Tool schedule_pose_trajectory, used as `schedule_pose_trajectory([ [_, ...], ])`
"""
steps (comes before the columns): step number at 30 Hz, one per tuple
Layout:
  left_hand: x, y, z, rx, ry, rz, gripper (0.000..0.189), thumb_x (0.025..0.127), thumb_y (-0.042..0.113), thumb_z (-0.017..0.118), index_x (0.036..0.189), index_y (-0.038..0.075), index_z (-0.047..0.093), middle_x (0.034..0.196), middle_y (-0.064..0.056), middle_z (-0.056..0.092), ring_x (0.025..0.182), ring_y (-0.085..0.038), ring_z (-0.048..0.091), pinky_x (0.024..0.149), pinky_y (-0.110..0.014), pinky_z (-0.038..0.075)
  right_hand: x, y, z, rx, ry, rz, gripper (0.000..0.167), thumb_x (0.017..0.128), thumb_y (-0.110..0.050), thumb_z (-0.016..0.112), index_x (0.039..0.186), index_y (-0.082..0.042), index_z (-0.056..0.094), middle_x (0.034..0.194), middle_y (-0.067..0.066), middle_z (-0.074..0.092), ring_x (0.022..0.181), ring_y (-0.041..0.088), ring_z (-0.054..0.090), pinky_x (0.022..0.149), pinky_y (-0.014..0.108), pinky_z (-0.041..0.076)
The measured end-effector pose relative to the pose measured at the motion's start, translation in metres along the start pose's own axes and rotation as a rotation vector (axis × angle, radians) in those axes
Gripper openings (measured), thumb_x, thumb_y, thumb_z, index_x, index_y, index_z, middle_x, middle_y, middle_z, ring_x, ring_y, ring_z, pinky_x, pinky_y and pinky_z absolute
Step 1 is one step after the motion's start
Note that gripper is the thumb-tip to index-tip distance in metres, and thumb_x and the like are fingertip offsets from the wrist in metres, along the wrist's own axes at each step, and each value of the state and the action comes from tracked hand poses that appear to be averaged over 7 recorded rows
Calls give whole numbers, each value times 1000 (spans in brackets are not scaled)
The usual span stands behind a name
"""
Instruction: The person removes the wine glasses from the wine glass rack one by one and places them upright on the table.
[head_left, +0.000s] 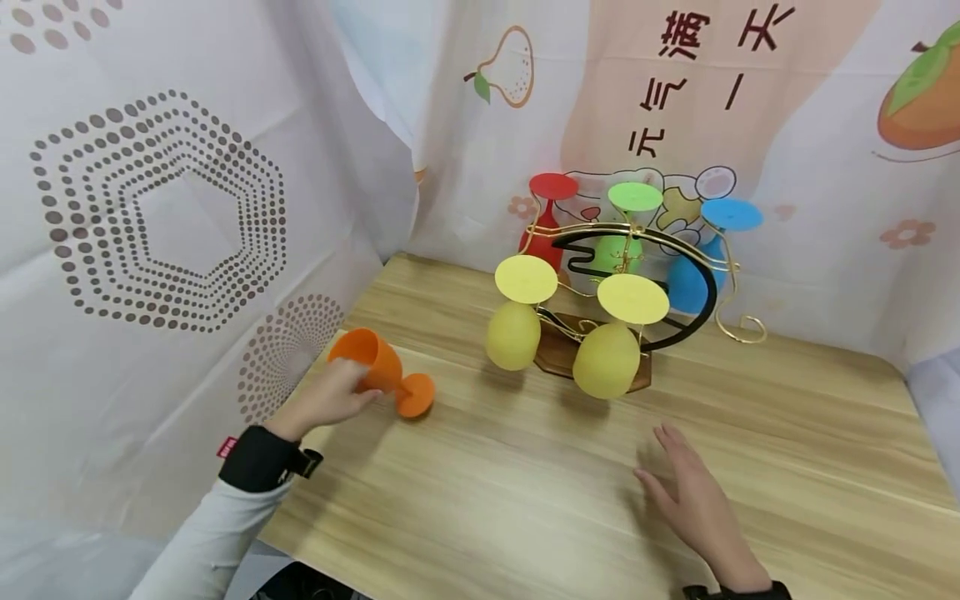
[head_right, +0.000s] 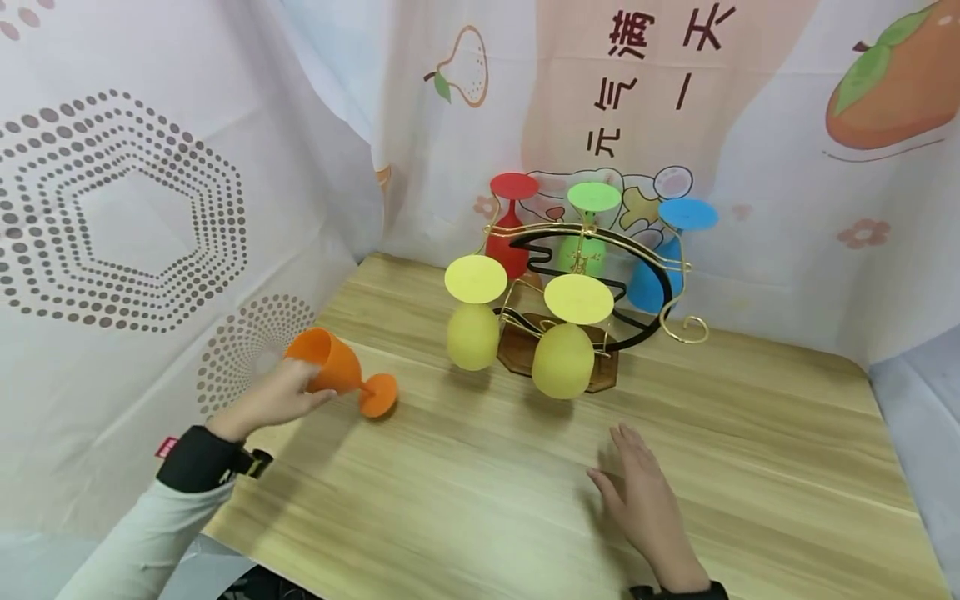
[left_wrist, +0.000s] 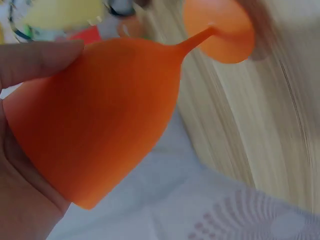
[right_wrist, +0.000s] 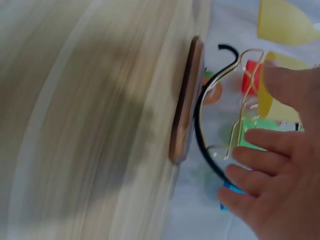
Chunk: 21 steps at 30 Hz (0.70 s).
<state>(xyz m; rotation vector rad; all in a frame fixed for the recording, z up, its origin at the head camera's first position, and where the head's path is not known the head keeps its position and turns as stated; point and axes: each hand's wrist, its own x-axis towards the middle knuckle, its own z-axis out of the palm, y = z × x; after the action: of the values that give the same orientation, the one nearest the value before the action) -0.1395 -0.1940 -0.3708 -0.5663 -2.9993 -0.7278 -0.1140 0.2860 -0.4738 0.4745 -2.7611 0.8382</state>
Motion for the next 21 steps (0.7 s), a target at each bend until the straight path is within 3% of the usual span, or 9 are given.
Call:
schedule_pose_trajectory([
  [3, 14, -18, -8, 67, -54, -44, 39, 80, 3, 69, 59, 14, 38, 56, 7, 27, 49, -7, 29, 47, -19, 26, -8, 12, -7, -43, -51, 28, 66, 87, -27, 70, 136, 10, 45, 140, 35, 42, 127, 54, 41, 100, 66, 35],
  [7, 33, -33, -11, 139, -94, -44, 43, 81, 3, 66, 58, 18, 33, 57, 8, 23, 49, -8, 27, 48, -21, 23, -16, 20, -15, -69, -137, 109, 70, 88, -35, 69, 135, 11, 46, 139, 36, 44, 125, 55, 41, 98, 67, 37],
  [11, 44, -42, -10, 168, -133, -39, 43, 81, 3, 64, 58, 18, 32, 58, 7, 22, 52, -9, 26, 51, -22, 22, -23, 24, -19, -80, -187, 176, 74, 88, -42, 67, 136, 10, 45, 140, 36, 43, 126, 56, 41, 99, 68, 37],
  [17, 52, -52, -15, 163, -149, -70, 39, 76, 0, 60, 57, 17, 31, 58, 6, 22, 52, -11, 27, 53, -24, 23, -31, 26, -22, -72, -173, 194, 73, 88, -43, 66, 137, 8, 45, 140, 36, 43, 125, 56, 42, 98, 68, 38],
  [21, 59, -56, -18, 145, -161, -57, 40, 75, -2, 59, 57, 18, 30, 58, 6, 22, 53, -11, 26, 54, -24, 23, -34, 28, -23, -74, -142, 194, 72, 88, -41, 67, 136, 8, 45, 139, 36, 44, 124, 56, 44, 97, 67, 39],
])
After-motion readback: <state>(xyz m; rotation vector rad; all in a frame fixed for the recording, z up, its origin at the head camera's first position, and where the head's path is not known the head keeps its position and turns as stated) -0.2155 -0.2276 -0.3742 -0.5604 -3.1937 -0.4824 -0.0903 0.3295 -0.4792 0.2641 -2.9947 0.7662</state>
